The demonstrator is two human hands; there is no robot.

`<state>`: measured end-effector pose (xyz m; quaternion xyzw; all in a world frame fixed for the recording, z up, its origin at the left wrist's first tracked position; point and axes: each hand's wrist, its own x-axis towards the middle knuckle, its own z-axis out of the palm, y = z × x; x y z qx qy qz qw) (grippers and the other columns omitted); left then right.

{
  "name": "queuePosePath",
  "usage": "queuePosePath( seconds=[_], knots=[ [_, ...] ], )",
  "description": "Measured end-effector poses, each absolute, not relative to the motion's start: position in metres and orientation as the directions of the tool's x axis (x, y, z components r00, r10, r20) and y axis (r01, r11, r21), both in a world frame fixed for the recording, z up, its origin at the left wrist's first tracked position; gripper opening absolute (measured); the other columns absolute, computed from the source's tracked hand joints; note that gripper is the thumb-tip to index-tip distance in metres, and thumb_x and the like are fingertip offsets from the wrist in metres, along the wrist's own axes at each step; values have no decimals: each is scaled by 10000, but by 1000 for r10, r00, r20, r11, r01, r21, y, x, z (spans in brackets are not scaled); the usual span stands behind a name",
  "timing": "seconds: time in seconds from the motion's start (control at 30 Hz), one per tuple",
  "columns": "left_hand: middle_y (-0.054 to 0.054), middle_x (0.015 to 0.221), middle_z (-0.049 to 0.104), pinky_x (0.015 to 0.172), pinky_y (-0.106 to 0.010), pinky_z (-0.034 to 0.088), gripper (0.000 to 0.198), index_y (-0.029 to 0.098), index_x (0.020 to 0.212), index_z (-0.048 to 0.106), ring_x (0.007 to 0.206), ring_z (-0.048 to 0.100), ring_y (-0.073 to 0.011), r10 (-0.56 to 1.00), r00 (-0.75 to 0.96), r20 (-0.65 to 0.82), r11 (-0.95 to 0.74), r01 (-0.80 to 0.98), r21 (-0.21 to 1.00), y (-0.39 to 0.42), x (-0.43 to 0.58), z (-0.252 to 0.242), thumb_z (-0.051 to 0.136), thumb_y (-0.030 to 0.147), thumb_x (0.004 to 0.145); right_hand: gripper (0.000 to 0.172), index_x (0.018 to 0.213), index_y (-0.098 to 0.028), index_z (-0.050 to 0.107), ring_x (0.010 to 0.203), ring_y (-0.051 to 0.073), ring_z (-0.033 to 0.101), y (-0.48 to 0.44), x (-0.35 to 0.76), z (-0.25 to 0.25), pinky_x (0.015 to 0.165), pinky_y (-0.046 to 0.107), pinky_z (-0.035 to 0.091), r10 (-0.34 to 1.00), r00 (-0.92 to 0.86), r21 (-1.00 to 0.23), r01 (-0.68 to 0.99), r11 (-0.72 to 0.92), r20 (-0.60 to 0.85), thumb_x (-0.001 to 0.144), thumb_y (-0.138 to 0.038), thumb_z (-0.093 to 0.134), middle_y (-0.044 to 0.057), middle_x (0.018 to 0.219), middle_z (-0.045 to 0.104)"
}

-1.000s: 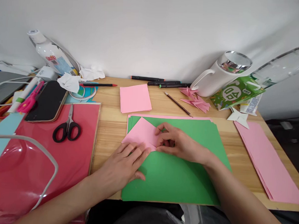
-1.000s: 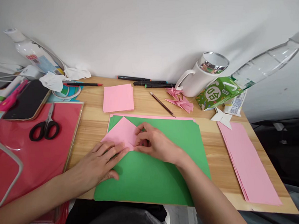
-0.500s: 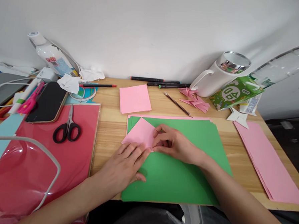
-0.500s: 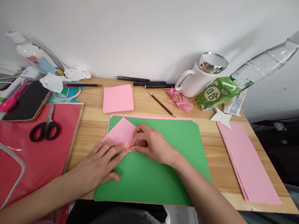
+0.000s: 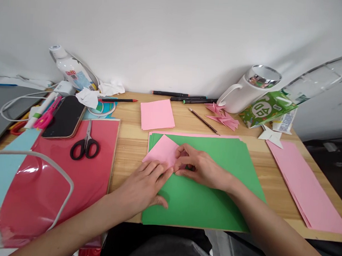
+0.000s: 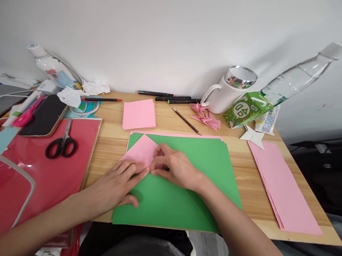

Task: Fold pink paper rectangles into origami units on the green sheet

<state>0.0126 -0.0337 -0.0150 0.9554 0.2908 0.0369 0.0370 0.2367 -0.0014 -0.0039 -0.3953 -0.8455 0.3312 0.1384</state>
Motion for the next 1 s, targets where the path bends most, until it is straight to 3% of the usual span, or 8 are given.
queuePosePath(
  seconds=[0.13,0.27,0.57,0.73,1.0],
  knots=[
    [-155,1172,587,943,-426,416,782,87,1263,498,1124,491,-300,537,841,68,-839,525,141,-30,9,-10,618,598,684,70,861,-218,666,806,158,593,-5,234,-2,719,298,462,777,-628,-595,640,485,-42,831,-185,612,55,1050,547],
    [-142,1253,572,966,-404,442,604,99,1248,517,1168,491,-269,506,860,69,-846,479,235,-26,-1,-4,629,456,774,62,873,-209,648,785,157,586,-7,229,2,646,271,434,780,-620,-514,699,497,-89,851,-249,605,58,1036,545],
    [-119,1337,532,1009,-392,451,421,128,1251,529,1251,456,-229,502,863,49,-815,454,360,-21,-13,1,563,309,872,285,778,-174,629,670,126,538,-13,212,-7,485,231,274,874,-480,-355,833,425,-81,871,-433,557,69,974,561],
    [-130,1306,558,1002,-393,460,333,104,1174,580,1230,483,-228,490,867,96,-841,440,315,-21,-14,0,525,278,896,233,758,-183,638,683,117,548,-15,209,-3,478,228,239,887,-448,-348,853,389,-106,867,-381,582,57,988,568],
    [-133,1293,569,978,-407,474,340,92,1172,580,1197,507,-244,462,876,138,-879,431,203,-24,-15,-6,482,298,919,188,775,-222,641,630,103,531,-8,225,15,505,228,229,890,-339,-263,928,264,-306,865,-374,576,5,939,581]
  ],
)
